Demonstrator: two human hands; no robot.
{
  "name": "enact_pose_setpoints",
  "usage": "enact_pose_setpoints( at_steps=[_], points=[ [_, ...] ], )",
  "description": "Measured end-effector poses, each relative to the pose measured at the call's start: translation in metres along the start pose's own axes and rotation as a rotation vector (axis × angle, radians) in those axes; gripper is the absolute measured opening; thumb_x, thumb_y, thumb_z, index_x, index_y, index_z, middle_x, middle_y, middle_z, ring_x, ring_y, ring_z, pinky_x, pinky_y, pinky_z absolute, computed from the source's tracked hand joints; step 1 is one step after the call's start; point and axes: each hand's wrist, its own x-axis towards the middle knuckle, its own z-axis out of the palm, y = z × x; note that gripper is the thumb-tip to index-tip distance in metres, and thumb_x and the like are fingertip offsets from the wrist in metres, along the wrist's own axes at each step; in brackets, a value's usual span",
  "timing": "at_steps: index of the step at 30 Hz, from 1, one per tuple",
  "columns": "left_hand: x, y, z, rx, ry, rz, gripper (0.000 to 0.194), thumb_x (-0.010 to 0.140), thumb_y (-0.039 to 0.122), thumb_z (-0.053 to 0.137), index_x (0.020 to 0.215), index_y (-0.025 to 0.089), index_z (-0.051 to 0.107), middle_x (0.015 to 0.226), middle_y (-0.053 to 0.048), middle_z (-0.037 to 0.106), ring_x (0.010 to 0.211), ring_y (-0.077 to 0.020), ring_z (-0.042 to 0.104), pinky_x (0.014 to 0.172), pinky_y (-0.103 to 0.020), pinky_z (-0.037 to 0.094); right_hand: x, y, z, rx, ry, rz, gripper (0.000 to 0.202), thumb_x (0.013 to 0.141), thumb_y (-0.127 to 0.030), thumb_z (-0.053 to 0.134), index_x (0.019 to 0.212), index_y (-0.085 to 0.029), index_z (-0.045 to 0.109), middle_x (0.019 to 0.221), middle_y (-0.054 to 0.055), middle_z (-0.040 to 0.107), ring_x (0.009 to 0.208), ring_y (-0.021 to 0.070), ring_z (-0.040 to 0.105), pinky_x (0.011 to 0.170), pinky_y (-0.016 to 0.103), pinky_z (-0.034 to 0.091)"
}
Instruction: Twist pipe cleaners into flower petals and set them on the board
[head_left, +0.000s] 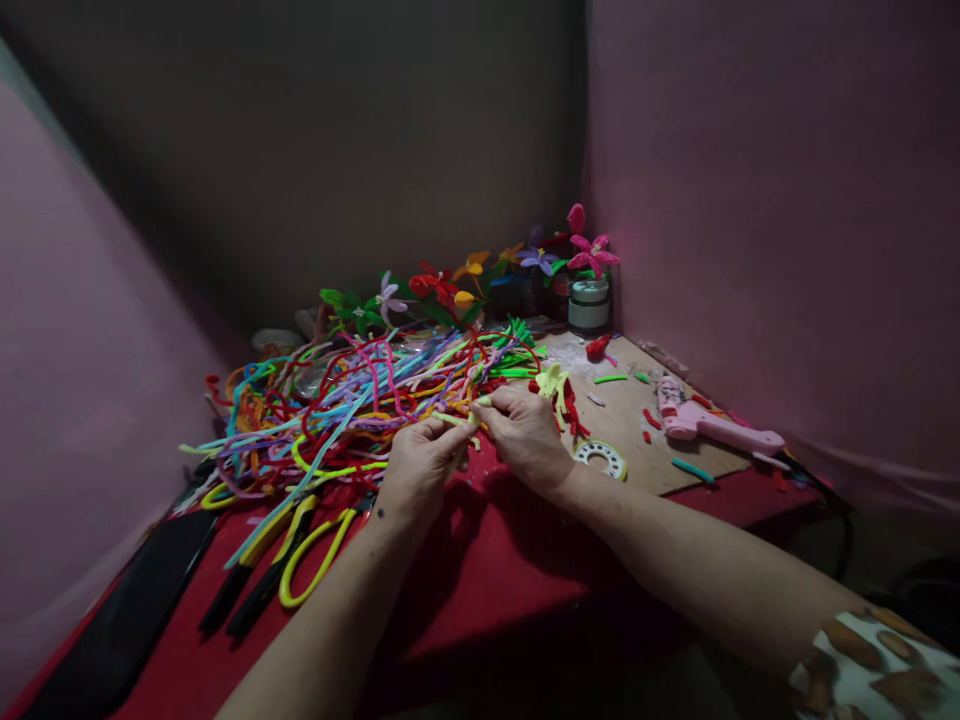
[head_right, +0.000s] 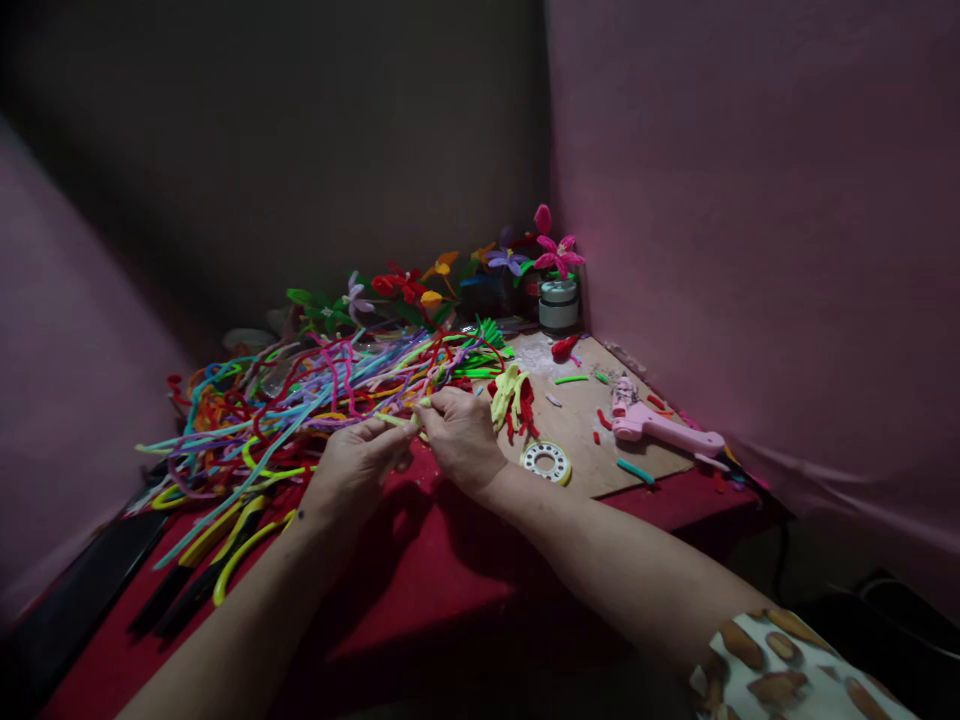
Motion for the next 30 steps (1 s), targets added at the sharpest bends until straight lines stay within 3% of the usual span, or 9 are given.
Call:
enact_pose_setpoints(
  at_steps=[4, 8, 11, 14, 19, 26, 30],
  points=[
    [-0.002, 0.005, 0.0, 0.0, -0.004, -0.028, 0.024, 0.064, 0.032, 0.067, 0.051, 0.013, 0.057, 0.045, 0.002, 0.051, 0.043, -0.0071, 0.041, 0.047, -0.022, 0.03, 0.004, -0.001, -0.001, 0.194, -0.063, 0.104, 0.027, 0.076, -0.033, 0.051, 0.056, -0.015, 0.055, 0.049, -0.003, 0.044, 0.047, 0.0076, 0.037, 0.046, 0.022, 0.028],
    [-0.005, 0.012, 0.001, 0.008, -0.002, -0.023, 0.022, 0.065, 0.028, 0.066, 0.051, 0.013, 0.058, 0.045, 0.003, 0.05, 0.042, -0.0062, 0.039, 0.046, -0.021, 0.029, 0.005, -0.002, -0.001, 0.32, -0.036, 0.177, 0.024, 0.073, -0.034, 0.055, 0.061, -0.014, 0.059, 0.047, -0.004, 0.044, 0.044, 0.0069, 0.036, 0.043, 0.022, 0.027],
    [-0.006, 0.014, -0.002, 0.008, -0.01, -0.027, 0.021, 0.065, 0.026, 0.066, 0.051, 0.013, 0.058, 0.045, 0.003, 0.049, 0.043, -0.0061, 0.038, 0.046, -0.021, 0.029, 0.004, -0.003, -0.001, 0.389, -0.135, 0.214, 0.023, 0.072, -0.034, 0.056, 0.06, -0.014, 0.056, 0.047, -0.004, 0.045, 0.042, 0.0064, 0.038, 0.042, 0.021, 0.029],
    [-0.003, 0.012, -0.009, -0.017, -0.073, -0.051, 0.02, 0.067, 0.027, 0.065, 0.054, 0.012, 0.06, 0.048, 0.002, 0.051, 0.046, -0.0065, 0.041, 0.049, -0.021, 0.031, 0.004, -0.005, -0.001, 0.403, -0.211, 0.259, 0.016, 0.065, -0.027, 0.061, 0.058, -0.014, 0.053, 0.048, -0.005, 0.047, 0.042, 0.0057, 0.039, 0.041, 0.019, 0.031],
    [0.002, 0.007, -0.015, -0.063, -0.119, -0.082, 0.015, 0.067, 0.027, 0.066, 0.07, 0.012, 0.064, 0.055, 0.0, 0.057, 0.049, -0.0072, 0.045, 0.051, -0.021, 0.033, 0.006, -0.003, -0.001, 0.372, -0.194, 0.28, 0.013, 0.065, -0.022, 0.057, 0.056, -0.014, 0.052, 0.044, -0.005, 0.047, 0.039, 0.0051, 0.039, 0.038, 0.018, 0.03],
    [0.001, 0.007, -0.013, -0.137, -0.146, -0.054, 0.01, 0.066, 0.021, 0.066, 0.067, 0.012, 0.061, 0.06, 0.0, 0.058, 0.051, -0.0073, 0.049, 0.052, -0.02, 0.036, 0.006, 0.0, -0.001, 0.341, -0.286, 0.328, 0.005, 0.061, -0.017, 0.058, 0.06, -0.013, 0.057, 0.049, -0.003, 0.054, 0.036, 0.0058, 0.042, 0.035, 0.019, 0.034],
    [-0.002, 0.013, -0.01, -0.033, -0.126, 0.007, 0.009, 0.067, 0.021, 0.064, 0.066, 0.012, 0.061, 0.058, 0.0, 0.058, 0.05, -0.0075, 0.049, 0.052, -0.02, 0.038, 0.006, -0.001, -0.003, 0.325, -0.322, 0.327, 0.01, 0.062, -0.016, 0.056, 0.053, -0.012, 0.056, 0.043, -0.003, 0.051, 0.034, 0.0053, 0.041, 0.034, 0.018, 0.032]
  ],
)
